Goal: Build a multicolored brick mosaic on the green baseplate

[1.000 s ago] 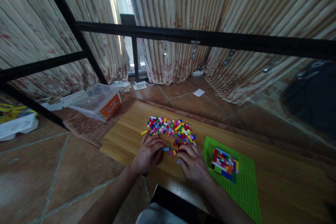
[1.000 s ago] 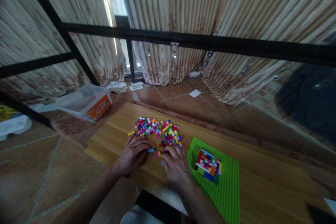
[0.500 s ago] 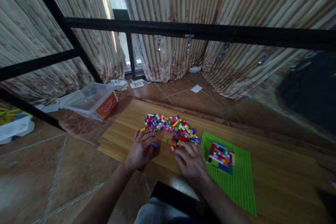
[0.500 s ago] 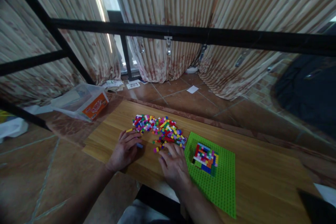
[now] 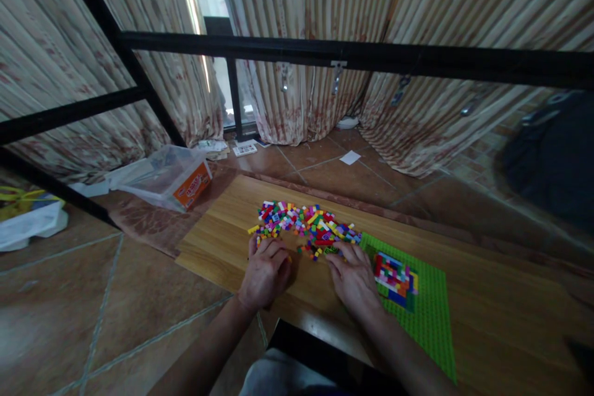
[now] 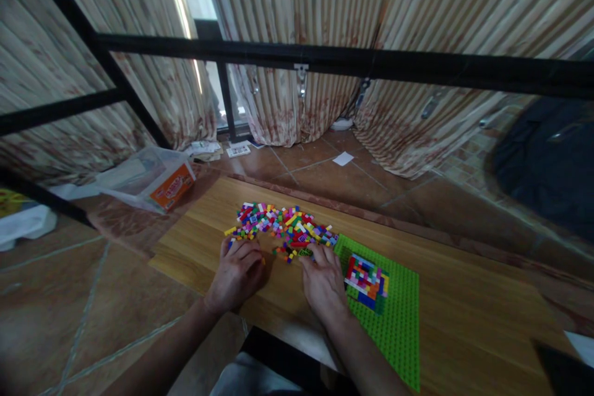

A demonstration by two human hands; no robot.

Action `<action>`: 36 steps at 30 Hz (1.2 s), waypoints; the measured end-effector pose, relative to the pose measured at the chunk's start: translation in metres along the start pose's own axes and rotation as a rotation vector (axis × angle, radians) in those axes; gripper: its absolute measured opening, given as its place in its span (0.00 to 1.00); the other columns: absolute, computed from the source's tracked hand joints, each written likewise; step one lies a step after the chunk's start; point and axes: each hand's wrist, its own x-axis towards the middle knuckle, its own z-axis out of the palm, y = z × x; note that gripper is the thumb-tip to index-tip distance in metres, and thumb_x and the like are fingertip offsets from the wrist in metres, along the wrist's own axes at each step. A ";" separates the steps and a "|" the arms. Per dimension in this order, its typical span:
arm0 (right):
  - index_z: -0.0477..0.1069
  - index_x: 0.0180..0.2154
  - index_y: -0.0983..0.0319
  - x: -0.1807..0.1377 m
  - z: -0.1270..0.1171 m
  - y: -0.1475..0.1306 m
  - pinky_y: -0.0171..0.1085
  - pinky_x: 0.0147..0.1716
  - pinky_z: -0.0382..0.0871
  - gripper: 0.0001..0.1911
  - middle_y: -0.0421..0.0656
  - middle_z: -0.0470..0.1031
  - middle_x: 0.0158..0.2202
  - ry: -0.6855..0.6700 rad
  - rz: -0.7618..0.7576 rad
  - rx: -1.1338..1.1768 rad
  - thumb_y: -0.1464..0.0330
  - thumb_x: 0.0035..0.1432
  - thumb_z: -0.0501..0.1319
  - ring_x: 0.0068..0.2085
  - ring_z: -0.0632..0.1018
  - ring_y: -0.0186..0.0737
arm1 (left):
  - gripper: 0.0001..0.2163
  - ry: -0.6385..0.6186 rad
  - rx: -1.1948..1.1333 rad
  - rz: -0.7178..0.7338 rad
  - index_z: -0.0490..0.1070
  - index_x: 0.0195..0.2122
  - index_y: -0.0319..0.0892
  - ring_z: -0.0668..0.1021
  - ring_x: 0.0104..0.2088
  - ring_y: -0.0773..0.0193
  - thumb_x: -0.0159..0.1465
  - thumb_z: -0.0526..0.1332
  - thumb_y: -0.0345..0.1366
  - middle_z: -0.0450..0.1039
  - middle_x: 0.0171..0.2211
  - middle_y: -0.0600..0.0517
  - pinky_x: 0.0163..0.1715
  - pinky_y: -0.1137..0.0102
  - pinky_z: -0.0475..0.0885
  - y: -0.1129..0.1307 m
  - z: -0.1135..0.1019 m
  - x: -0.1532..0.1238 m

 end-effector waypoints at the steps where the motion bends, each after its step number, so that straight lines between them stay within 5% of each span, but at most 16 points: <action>1: 0.77 0.38 0.58 0.002 0.002 -0.004 0.45 0.49 0.63 0.12 0.45 0.73 0.48 0.003 -0.006 0.009 0.74 0.60 0.55 0.49 0.68 0.47 | 0.06 0.002 0.023 -0.016 0.74 0.32 0.45 0.73 0.46 0.57 0.62 0.57 0.30 0.76 0.40 0.51 0.58 0.49 0.52 -0.003 -0.003 -0.001; 5: 0.75 0.44 0.60 0.010 0.009 -0.027 0.42 0.51 0.63 0.15 0.45 0.74 0.47 -0.020 -0.042 0.047 0.75 0.61 0.52 0.48 0.70 0.44 | 0.08 0.006 0.092 -0.075 0.74 0.34 0.44 0.72 0.47 0.54 0.59 0.57 0.27 0.75 0.43 0.49 0.57 0.48 0.55 -0.007 -0.008 0.001; 11: 0.69 0.53 0.65 0.036 0.013 -0.052 0.45 0.54 0.59 0.22 0.49 0.71 0.54 -0.135 -0.018 -0.052 0.79 0.60 0.49 0.55 0.67 0.47 | 0.19 -0.054 0.043 -0.060 0.69 0.49 0.38 0.71 0.50 0.55 0.57 0.54 0.23 0.72 0.49 0.45 0.53 0.61 0.65 0.009 0.012 0.028; 19: 0.67 0.55 0.66 0.053 0.018 -0.049 0.46 0.56 0.55 0.22 0.49 0.68 0.58 -0.234 -0.017 -0.072 0.77 0.62 0.47 0.59 0.63 0.49 | 0.17 -0.185 0.095 -0.136 0.70 0.49 0.34 0.72 0.52 0.55 0.61 0.50 0.23 0.72 0.49 0.40 0.56 0.59 0.63 0.019 0.032 0.046; 28: 0.71 0.51 0.59 0.008 -0.004 -0.038 0.43 0.56 0.54 0.20 0.42 0.72 0.54 -0.199 -0.065 0.104 0.76 0.60 0.50 0.57 0.64 0.44 | 0.12 -0.154 -0.183 -0.105 0.70 0.43 0.41 0.73 0.45 0.57 0.58 0.56 0.25 0.73 0.44 0.45 0.48 0.60 0.70 0.024 0.025 0.006; 32: 0.72 0.49 0.59 0.033 -0.005 -0.029 0.44 0.54 0.55 0.18 0.44 0.73 0.52 -0.110 -0.009 0.064 0.73 0.62 0.50 0.55 0.65 0.45 | 0.19 -0.078 -0.169 -0.141 0.66 0.51 0.40 0.69 0.53 0.54 0.57 0.59 0.30 0.68 0.52 0.43 0.54 0.57 0.66 0.024 0.030 0.018; 36: 0.74 0.46 0.60 0.067 0.003 -0.026 0.46 0.52 0.56 0.16 0.48 0.71 0.53 -0.108 0.032 -0.066 0.72 0.63 0.50 0.55 0.64 0.49 | 0.24 -0.142 -0.084 -0.157 0.65 0.53 0.35 0.68 0.55 0.49 0.54 0.61 0.31 0.68 0.52 0.39 0.56 0.56 0.64 0.021 0.037 0.039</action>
